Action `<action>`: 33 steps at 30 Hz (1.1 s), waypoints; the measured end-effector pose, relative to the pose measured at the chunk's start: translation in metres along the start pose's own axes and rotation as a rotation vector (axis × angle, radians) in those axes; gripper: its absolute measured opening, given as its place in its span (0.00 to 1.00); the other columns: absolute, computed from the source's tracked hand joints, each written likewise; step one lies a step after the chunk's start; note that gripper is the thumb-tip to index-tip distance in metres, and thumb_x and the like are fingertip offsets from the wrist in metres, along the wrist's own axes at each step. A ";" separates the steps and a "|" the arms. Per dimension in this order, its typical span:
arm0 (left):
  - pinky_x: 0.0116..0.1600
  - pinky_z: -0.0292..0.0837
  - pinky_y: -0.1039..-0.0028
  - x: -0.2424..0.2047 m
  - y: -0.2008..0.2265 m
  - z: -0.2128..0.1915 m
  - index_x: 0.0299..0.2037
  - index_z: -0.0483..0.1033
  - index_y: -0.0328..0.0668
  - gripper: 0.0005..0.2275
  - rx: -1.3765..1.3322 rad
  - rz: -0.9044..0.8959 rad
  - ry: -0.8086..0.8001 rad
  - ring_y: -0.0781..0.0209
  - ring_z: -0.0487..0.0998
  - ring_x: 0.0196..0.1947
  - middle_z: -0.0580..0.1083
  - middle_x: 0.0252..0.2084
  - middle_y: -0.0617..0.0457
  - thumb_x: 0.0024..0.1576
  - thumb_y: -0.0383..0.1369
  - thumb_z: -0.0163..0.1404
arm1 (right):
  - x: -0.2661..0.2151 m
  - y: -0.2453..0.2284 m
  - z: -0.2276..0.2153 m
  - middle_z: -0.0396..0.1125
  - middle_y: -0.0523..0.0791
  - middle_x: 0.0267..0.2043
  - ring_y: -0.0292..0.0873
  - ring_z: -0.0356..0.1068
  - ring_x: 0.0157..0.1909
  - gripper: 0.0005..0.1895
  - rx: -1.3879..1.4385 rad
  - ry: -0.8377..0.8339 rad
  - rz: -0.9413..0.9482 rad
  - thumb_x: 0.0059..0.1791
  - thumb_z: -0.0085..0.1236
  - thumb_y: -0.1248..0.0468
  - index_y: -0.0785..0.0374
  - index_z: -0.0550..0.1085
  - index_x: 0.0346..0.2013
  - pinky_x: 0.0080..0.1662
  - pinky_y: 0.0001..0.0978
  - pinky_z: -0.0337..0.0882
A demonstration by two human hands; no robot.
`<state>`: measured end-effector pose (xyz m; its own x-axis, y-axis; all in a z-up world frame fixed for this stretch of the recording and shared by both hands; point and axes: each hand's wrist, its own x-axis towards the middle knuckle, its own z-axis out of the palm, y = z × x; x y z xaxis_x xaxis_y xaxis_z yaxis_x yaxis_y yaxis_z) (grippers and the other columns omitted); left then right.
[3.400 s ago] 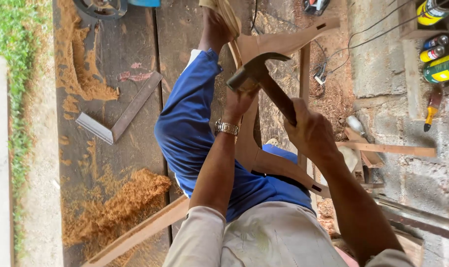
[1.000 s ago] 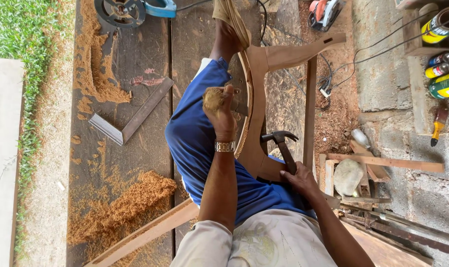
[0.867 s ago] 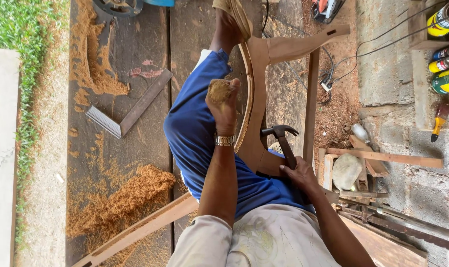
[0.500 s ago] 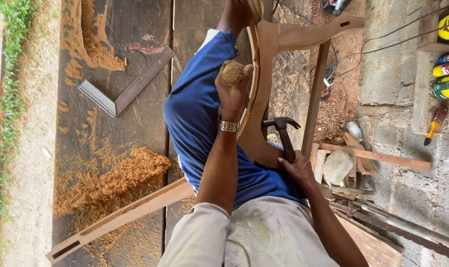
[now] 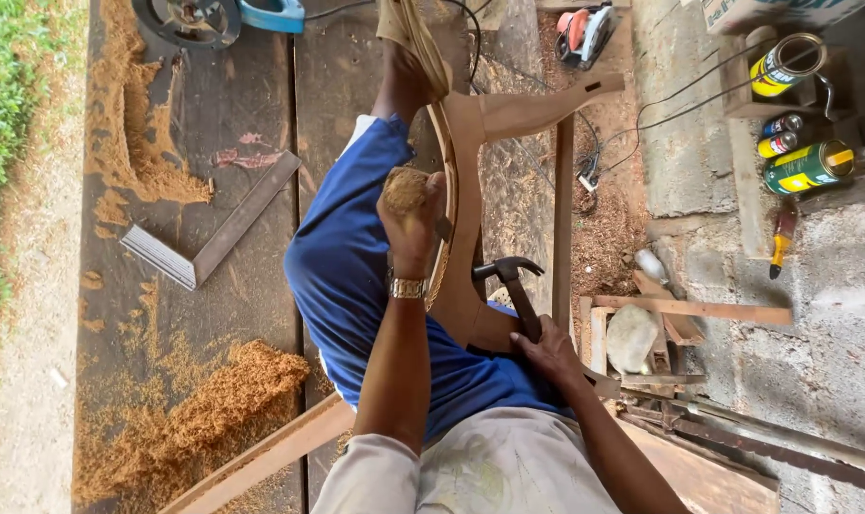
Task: Assembling a wooden chair frame using a hammer.
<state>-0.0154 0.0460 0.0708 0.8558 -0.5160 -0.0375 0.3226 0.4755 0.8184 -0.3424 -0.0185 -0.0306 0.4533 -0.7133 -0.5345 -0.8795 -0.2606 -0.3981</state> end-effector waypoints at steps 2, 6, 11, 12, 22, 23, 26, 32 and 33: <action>0.33 0.63 0.79 -0.002 0.018 0.002 0.39 0.73 0.33 0.07 0.157 0.159 0.001 0.71 0.67 0.28 0.71 0.30 0.57 0.63 0.25 0.60 | 0.002 0.011 0.008 0.73 0.59 0.49 0.60 0.75 0.51 0.33 0.062 0.067 -0.054 0.43 0.66 0.43 0.63 0.70 0.50 0.53 0.50 0.73; 0.44 0.77 0.71 -0.026 0.128 0.025 0.48 0.73 0.48 0.07 -0.075 0.449 -0.150 0.63 0.77 0.37 0.75 0.39 0.51 0.62 0.29 0.55 | -0.012 0.016 0.008 0.71 0.59 0.55 0.63 0.73 0.56 0.42 0.135 0.083 0.046 0.40 0.66 0.42 0.60 0.64 0.60 0.56 0.51 0.72; 0.42 0.80 0.73 -0.063 0.248 0.002 0.51 0.76 0.48 0.09 0.067 0.886 -0.304 0.63 0.78 0.38 0.76 0.39 0.53 0.62 0.29 0.59 | 0.014 0.045 0.022 0.71 0.60 0.56 0.63 0.73 0.57 0.47 0.094 0.052 0.085 0.40 0.64 0.38 0.52 0.62 0.69 0.58 0.51 0.72; 0.42 0.80 0.73 -0.065 0.254 -0.012 0.51 0.76 0.48 0.09 0.080 0.910 -0.310 0.63 0.78 0.38 0.76 0.39 0.53 0.62 0.29 0.59 | 0.016 0.042 0.019 0.71 0.60 0.56 0.63 0.73 0.57 0.47 0.105 0.054 0.060 0.40 0.64 0.38 0.52 0.62 0.69 0.58 0.51 0.72; 0.31 0.78 0.72 -0.135 0.177 -0.161 0.43 0.81 0.48 0.06 1.668 -0.084 0.082 0.62 0.81 0.29 0.81 0.35 0.50 0.58 0.35 0.56 | -0.010 0.033 -0.001 0.78 0.55 0.35 0.51 0.80 0.30 0.42 0.361 -0.138 0.182 0.40 0.66 0.47 0.51 0.66 0.68 0.35 0.44 0.80; 0.29 0.79 0.70 -0.145 0.165 -0.169 0.41 0.81 0.51 0.06 1.712 -0.475 0.052 0.63 0.81 0.27 0.80 0.32 0.52 0.63 0.36 0.50 | -0.008 0.034 0.001 0.77 0.52 0.34 0.49 0.78 0.27 0.43 0.434 -0.123 0.182 0.39 0.67 0.49 0.51 0.65 0.68 0.33 0.45 0.79; 0.33 0.78 0.71 -0.184 0.101 -0.235 0.44 0.77 0.47 0.09 1.698 -0.597 -0.108 0.64 0.79 0.27 0.76 0.35 0.50 0.56 0.35 0.57 | -0.011 0.022 -0.004 0.76 0.51 0.31 0.51 0.78 0.27 0.43 0.441 -0.124 0.237 0.39 0.68 0.54 0.50 0.66 0.68 0.33 0.46 0.78; 0.37 0.81 0.73 -0.223 0.083 -0.208 0.45 0.76 0.44 0.11 1.567 -0.889 -0.320 0.63 0.77 0.31 0.75 0.33 0.50 0.55 0.35 0.58 | -0.006 0.032 0.004 0.78 0.49 0.28 0.46 0.79 0.29 0.39 0.326 -0.035 0.116 0.38 0.67 0.56 0.52 0.71 0.65 0.39 0.40 0.76; 0.37 0.81 0.73 -0.226 0.075 -0.214 0.45 0.76 0.44 0.11 1.571 -0.884 -0.319 0.63 0.77 0.31 0.75 0.33 0.50 0.55 0.35 0.58 | -0.005 0.029 0.001 0.78 0.49 0.28 0.46 0.79 0.29 0.39 0.330 -0.033 0.113 0.38 0.67 0.56 0.52 0.71 0.65 0.39 0.40 0.76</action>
<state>-0.0980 0.3508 0.0178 0.5039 -0.4054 -0.7628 -0.2103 -0.9140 0.3469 -0.3704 -0.0218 -0.0405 0.3653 -0.7028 -0.6104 -0.8325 0.0468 -0.5521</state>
